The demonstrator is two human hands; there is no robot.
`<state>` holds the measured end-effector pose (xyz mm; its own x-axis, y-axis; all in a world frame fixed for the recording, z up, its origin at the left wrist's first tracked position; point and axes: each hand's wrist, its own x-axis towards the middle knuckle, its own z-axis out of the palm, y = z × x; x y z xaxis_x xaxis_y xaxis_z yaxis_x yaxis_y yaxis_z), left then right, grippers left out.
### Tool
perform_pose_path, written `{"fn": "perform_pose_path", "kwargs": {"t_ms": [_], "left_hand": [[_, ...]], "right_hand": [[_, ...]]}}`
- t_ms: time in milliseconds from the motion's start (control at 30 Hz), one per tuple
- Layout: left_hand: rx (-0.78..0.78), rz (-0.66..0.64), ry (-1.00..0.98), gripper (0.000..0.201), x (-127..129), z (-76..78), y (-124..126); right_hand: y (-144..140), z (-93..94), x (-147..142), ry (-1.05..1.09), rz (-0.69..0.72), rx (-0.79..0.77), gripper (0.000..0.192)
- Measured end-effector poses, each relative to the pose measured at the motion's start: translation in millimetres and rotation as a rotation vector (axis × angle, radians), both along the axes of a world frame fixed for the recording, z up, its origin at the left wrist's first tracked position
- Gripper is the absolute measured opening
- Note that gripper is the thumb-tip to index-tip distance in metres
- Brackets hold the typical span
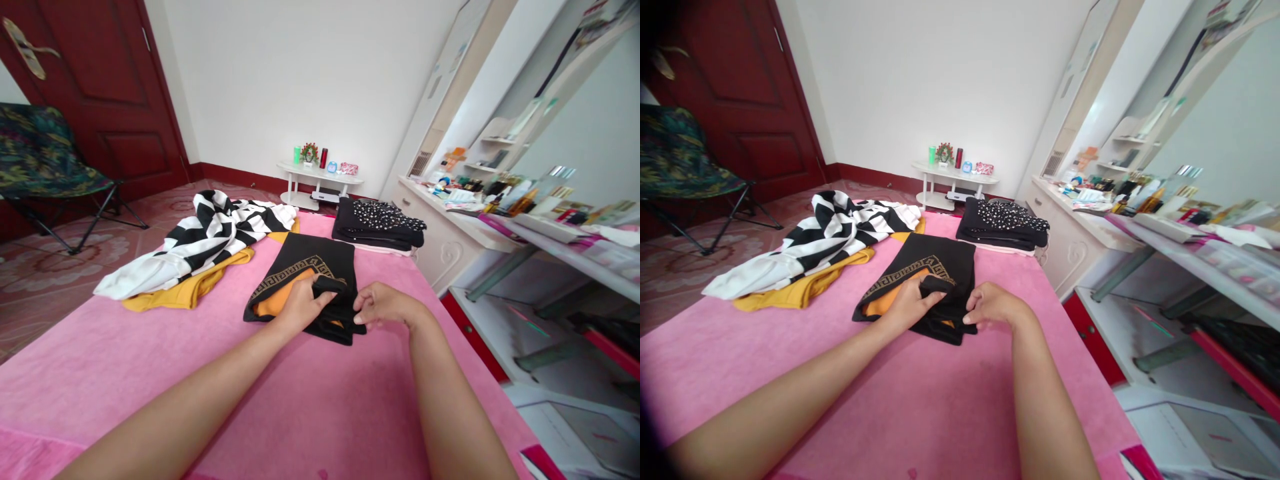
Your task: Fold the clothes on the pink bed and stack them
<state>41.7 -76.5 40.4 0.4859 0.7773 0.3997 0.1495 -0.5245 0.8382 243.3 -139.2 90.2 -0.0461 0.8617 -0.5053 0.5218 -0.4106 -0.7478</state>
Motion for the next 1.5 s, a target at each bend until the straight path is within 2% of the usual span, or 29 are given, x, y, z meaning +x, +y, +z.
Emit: {"fn": "perform_pose_path", "kwargs": {"t_ms": [167, 233, 333, 433, 533, 667, 767, 867, 933, 1000, 1067, 1100, 1133, 1167, 1233, 1300, 1333, 1400, 1500], "left_hand": [[0.012, -0.103, -0.001, 0.013, -1, 2.2, -5], [0.032, -0.134, 0.024, 0.025, -2, 2.4, -6], [0.134, -0.156, 0.109, 0.056, -4, -0.4, -6], [0.213, -0.129, 0.173, 0.059, -4, -3.5, -8], [0.248, -0.097, 0.219, 0.054, -3, -3.0, -15], [0.403, -0.254, 0.387, 0.068, -2, -1.7, -32], [0.497, -0.314, 0.491, 0.09, -1, -1.3, -44], [0.446, -0.371, 0.54, 0.1, -3, 6.9, -51], [0.38, -0.433, 0.521, 0.091, -7, 18.2, -51], [0.282, -0.529, 0.459, 0.067, -12, 31.5, -46], [0.113, -0.612, 0.361, 0.041, -17, 42.9, -33], [0.029, -0.603, 0.297, 0.034, -20, 47.1, -24], [-0.038, -0.541, 0.226, 0.03, -24, 49.8, -13], [-0.077, -0.426, 0.16, 0.028, -28, 51.0, 0], [-0.048, -0.1, 0.099, 0.024, -38, 48.8, 27], [0.042, 0.195, 0.139, 0.022, -51, 40.2, 52], [0.072, 0.288, 0.174, 0.022, -57, 33.7, 63], [0.056, 0.373, 0.214, 0.023, -67, 17.1, 78], [-0.074, 0.352, 0.25, 0.027, -72, -8.6, 88]], "right_hand": [[4, -4.5, -13, -0.026, 0.003, 0.057, 0.026], [6, -6.2, -16, -0.037, 0.023, 0.115, 0.021], [7, -6.4, -16, 0.012, 0.04, 0.169, 0.015], [6, -3.4, -13, 0.079, 0.026, 0.188, 0.011], [7, 2.8, -9, 0.076, -0.096, 0.274, 0.01], [13, 6.2, -10, 0.133, -0.368, 0.489, 0.018], [22, -8.8, -21, 0.176, -0.403, 0.553, 0.023], [32, -36.7, -34, 0.103, -0.356, 0.654, 0.019], [37, -53.3, -38, 0.021, -0.369, 0.73, 0.016], [39, -63.4, -38, -0.008, -0.398, 0.734, 0.016], [40, -67.1, -36, 0.002, -0.407, 0.699, 0.017], [41, -67.5, -34, 0.005, -0.406, 0.69, 0.017], [41, -67.5, -34, 0.002, -0.406, 0.689, 0.017], [41, -67.5, -33, -0.006, -0.405, 0.69, 0.017], [42, -68.0, -33, -0.026, -0.404, 0.692, 0.016], [42, -69.2, -34, -0.042, -0.408, 0.703, 0.016], [42, -69.8, -35, -0.045, -0.408, 0.708, 0.015], [43, -70.6, -35, -0.048, -0.403, 0.715, 0.014], [42, -71.0, -36, -0.048, -0.404, 0.723, 0.014]]}}
